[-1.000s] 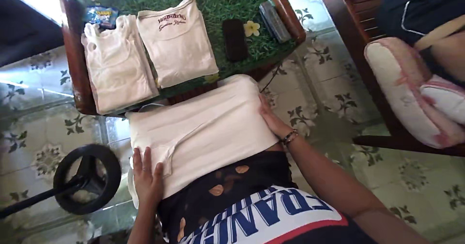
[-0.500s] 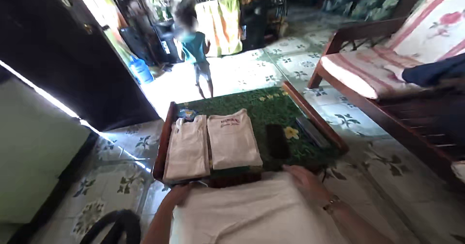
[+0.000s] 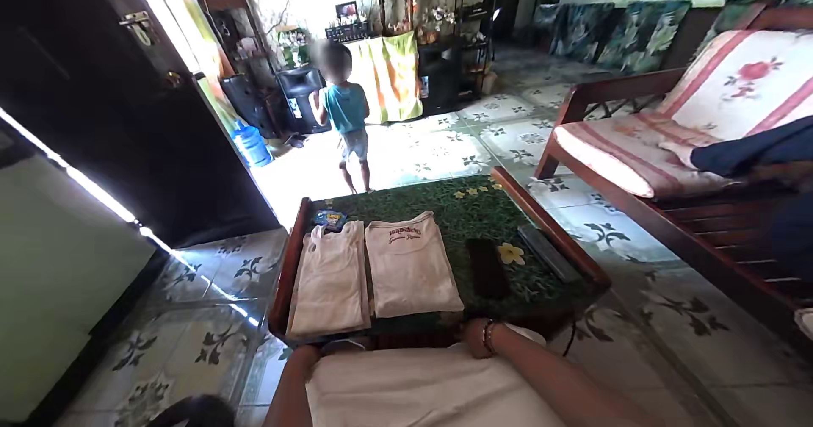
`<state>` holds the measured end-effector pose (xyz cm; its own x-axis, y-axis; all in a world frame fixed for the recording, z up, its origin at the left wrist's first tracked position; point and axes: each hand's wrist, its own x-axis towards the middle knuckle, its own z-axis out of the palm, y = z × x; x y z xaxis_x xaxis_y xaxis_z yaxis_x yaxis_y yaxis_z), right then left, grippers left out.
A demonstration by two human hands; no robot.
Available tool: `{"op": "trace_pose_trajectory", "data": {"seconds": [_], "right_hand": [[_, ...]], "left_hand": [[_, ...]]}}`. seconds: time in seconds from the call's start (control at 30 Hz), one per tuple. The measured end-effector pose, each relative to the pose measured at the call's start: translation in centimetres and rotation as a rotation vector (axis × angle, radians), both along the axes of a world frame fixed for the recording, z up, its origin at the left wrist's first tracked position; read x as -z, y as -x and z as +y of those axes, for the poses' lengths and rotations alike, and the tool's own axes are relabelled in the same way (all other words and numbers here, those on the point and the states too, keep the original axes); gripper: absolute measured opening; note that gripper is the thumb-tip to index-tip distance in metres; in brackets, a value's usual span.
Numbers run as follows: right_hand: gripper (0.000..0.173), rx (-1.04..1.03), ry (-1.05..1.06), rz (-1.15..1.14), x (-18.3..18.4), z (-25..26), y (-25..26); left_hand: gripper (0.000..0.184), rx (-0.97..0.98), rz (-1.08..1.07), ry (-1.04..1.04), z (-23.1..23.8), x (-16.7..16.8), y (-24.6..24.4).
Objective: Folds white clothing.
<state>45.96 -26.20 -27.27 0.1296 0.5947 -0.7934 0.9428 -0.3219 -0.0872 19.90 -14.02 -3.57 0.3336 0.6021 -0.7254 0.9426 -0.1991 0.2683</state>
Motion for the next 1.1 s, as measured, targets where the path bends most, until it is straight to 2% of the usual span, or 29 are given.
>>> {"op": "trace_pose_trajectory", "data": {"seconds": [0.07,0.1,0.13,0.17,0.27,0.33,0.4,0.5,0.57,0.67,0.73,0.83,0.93,1.1], "right_hand": [[0.041,-0.013,-0.097,-0.024,-0.7,-0.9,0.0],[0.038,-0.014,-0.151,-0.055,-1.0,-1.6,-0.3],[0.036,-0.01,-0.214,-0.088,-1.4,-2.4,-0.5],[0.035,-0.012,-0.274,-0.125,-1.9,-3.3,-0.7],[0.035,-0.015,-0.401,-0.242,-4.8,-5.7,-1.0],[0.028,0.015,-0.518,-0.324,-6.1,-7.4,-1.3],[0.02,0.115,-0.588,-0.383,-7.3,-9.1,-1.9],[0.017,0.249,-0.638,-0.43,-9.2,-11.5,-3.2],[0.018,0.309,-0.669,-0.459,-9.3,-12.8,-4.4],[0.017,0.368,-0.765,-0.471,-7.7,-14.6,-6.2],[0.016,0.373,-0.843,-0.471,-7.0,-15.7,-6.5],[0.027,0.448,-0.961,-0.418,-6.7,-17.1,-5.8],[0.035,0.58,-0.976,-0.392,-6.2,-19.0,-4.7],[0.034,0.751,-1.003,-0.354,-4.9,-22.6,-1.3]], "left_hand": [[0.038,-0.287,-0.304,-0.106,6.8,14.1,5.4],[0.038,-0.394,-0.387,-0.174,9.9,20.6,7.7],[0.042,-0.493,-0.409,-0.163,12.0,24.3,9.4],[0.043,-0.598,-0.451,-0.142,12.8,25.7,10.3],[0.04,-0.864,-0.784,-0.203,11.1,25.2,11.1],[0.045,-0.952,-1.011,-0.269,9.4,23.7,11.5],[0.046,-1.063,-1.223,-0.248,8.6,21.9,11.8],[0.021,-1.093,-1.448,-0.095,8.5,19.5,13.0],[0.029,-1.001,-1.491,-0.05,8.8,19.0,14.2],[0.029,-0.825,-1.471,-0.154,8.7,17.9,15.2],[0.032,-0.784,-1.494,-0.197,7.8,17.2,16.0],[0.036,-0.675,-1.586,-0.16,6.8,16.6,17.9],[0.022,-0.572,-1.591,-0.137,5.6,15.5,19.9],[0.009,-0.455,-1.473,-0.027,2.6,14.8,24.8]]}}
